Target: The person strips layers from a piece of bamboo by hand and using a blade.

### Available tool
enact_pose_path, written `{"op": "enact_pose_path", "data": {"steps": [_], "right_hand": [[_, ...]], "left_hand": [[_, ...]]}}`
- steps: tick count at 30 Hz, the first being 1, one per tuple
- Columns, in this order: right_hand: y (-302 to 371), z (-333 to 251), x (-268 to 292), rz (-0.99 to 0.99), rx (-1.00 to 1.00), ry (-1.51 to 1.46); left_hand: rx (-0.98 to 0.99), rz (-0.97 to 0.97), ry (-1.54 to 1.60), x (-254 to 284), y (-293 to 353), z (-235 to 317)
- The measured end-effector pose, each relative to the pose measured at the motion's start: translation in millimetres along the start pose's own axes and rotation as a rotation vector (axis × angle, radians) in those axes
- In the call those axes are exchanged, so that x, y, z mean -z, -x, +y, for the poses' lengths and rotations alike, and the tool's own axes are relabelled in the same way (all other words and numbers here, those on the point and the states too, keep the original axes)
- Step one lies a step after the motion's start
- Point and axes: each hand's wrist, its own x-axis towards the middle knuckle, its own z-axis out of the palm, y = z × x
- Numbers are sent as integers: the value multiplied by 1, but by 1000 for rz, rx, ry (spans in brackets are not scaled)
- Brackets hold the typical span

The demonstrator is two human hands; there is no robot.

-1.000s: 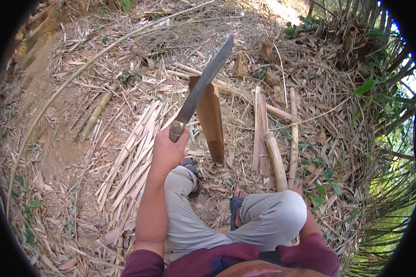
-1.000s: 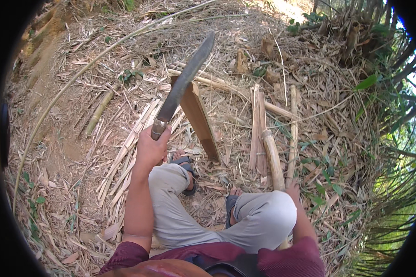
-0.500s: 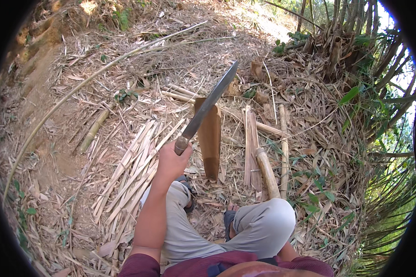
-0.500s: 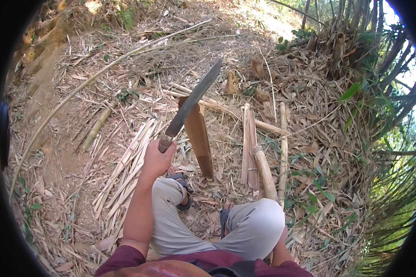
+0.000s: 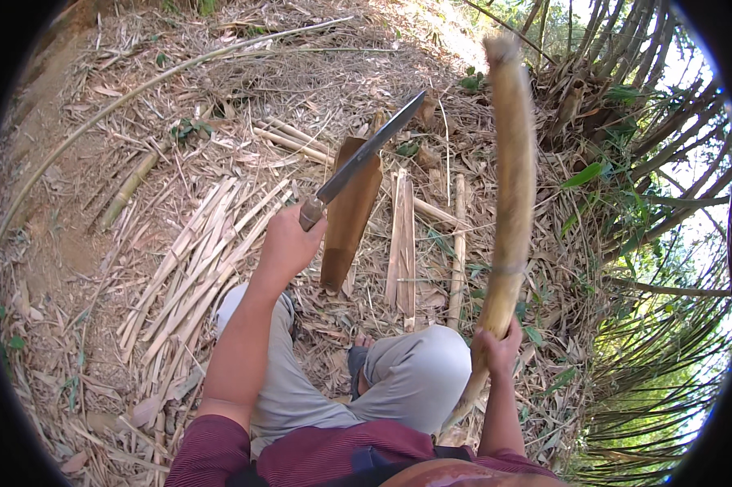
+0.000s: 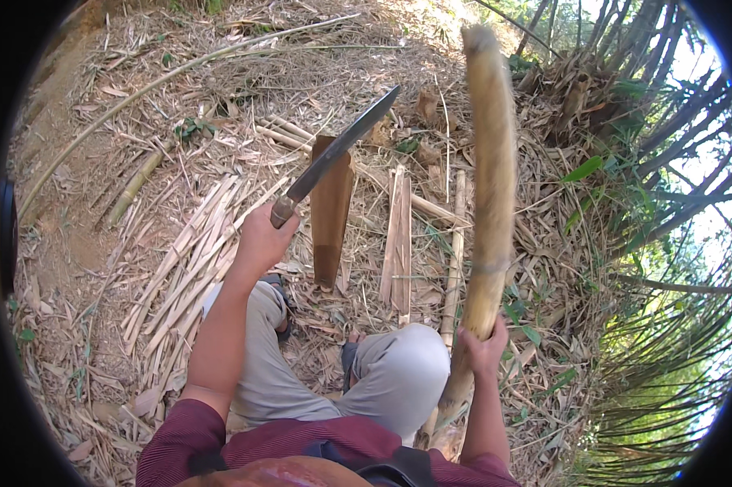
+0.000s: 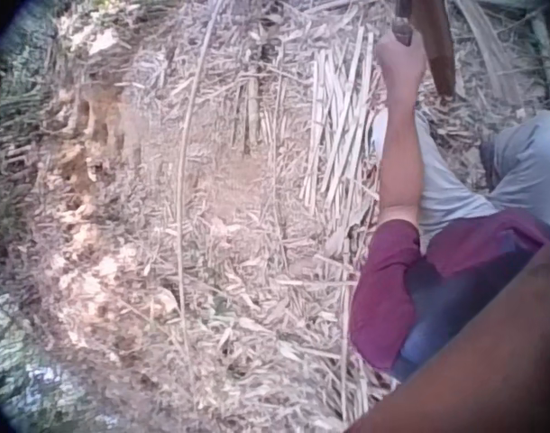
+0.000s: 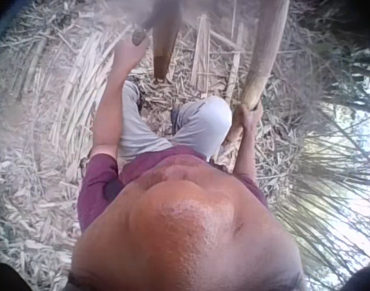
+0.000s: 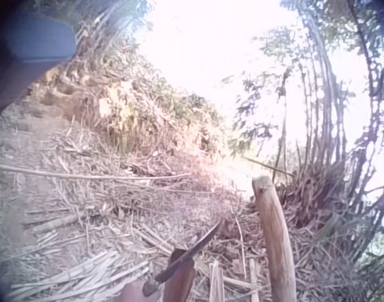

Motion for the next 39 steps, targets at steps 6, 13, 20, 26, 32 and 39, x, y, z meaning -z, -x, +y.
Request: {"op": "enact_pose_path", "data": {"steps": [6,13,20,26,32,39], "right_hand": [[-70,-150,27,432,481,48],[-65,-215,40,241,551,-26],[-55,-168,35,-327,75,436],[-35,-188,46,-6,282,346],[-65,-262,97,333,754,-8],[-75,-206,43,-104,505,173]], "left_hand": [[-5,-1,-11,-4,-2,1],[-16,-23,-45,8,4,7],[0,-110,-205,-12,1,27],[-70,-93,-225,-18,3,26],[-4,-132,-308,3,-7,23],[31,-124,-332,14,-3,33]]}}
